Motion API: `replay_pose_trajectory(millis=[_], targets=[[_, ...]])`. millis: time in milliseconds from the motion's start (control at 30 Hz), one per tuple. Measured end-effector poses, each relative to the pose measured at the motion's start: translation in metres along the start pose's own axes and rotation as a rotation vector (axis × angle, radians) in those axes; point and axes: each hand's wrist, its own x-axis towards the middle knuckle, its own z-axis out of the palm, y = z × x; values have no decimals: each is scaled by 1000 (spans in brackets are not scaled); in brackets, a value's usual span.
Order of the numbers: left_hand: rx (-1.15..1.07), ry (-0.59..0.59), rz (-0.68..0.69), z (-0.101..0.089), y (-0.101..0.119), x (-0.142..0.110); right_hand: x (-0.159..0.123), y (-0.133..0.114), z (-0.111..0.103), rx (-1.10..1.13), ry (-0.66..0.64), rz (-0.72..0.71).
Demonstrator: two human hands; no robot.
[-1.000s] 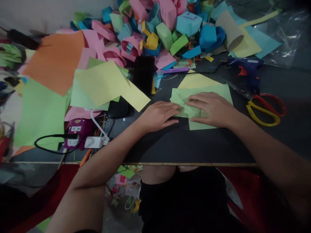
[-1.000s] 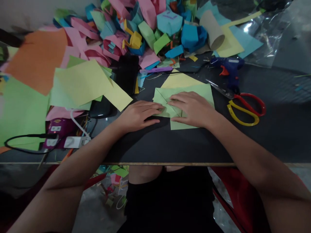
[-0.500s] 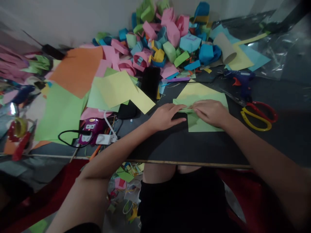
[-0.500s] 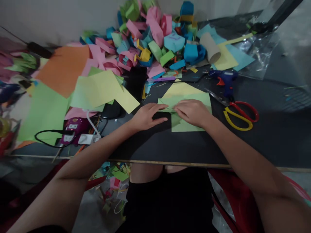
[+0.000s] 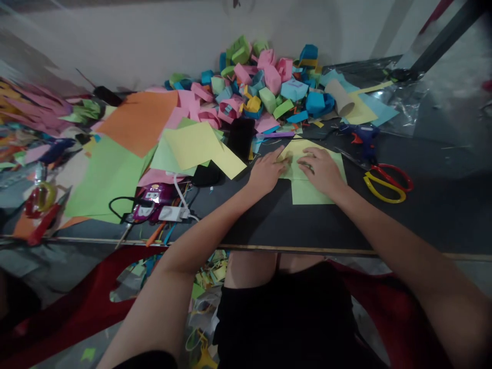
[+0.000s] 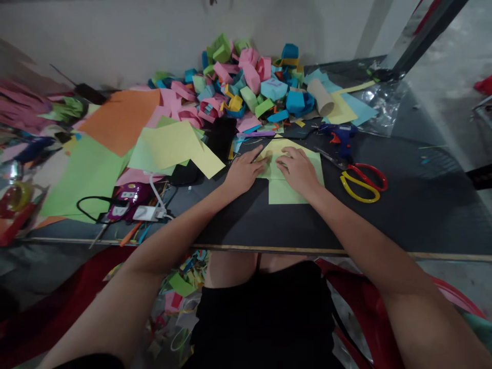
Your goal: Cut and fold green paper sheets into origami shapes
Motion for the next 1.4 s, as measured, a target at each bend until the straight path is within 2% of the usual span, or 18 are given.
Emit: replay_pose_trajectory(millis=[133,267,300,367,467,600,667,800,933,1000,1133,1267,1400], targets=[[56,-98,57,-2,5,-13,-2,-13,-9,-125,-70,-27],[85,-140,7,-3,10,-17,0,-47,-13,-149,-11,-102],[88,-166,-2,-3,11,-16,1,-56,-10,-120,-30,-127],[93,-213,-17,-3,11,-14,3,-68,-2,-46,-191,-139],[102,-243,-23,-3,10,-13,8,-68,10,34,-442,-41],[112,-212,-27,1,7,-12,14,-48,15,61,-533,-27],[101,-185,-31,2,6,-12,12,-37,15,31,-531,-9],[72,-166,-13,3,7,-12,6,-24,18,-49,-418,0],[66,-177,-14,0,7,-11,9,-24,19,-84,-504,53],[59,-182,-7,-2,5,-11,8,-29,16,-89,-505,52],[32,-169,32,-4,-1,-11,2,-36,4,-113,-366,-43],[52,-134,41,-1,-2,-11,10,-32,-17,-158,-264,-274],[29,-59,58,3,-1,-12,19,-28,-26,-195,-306,-341]])
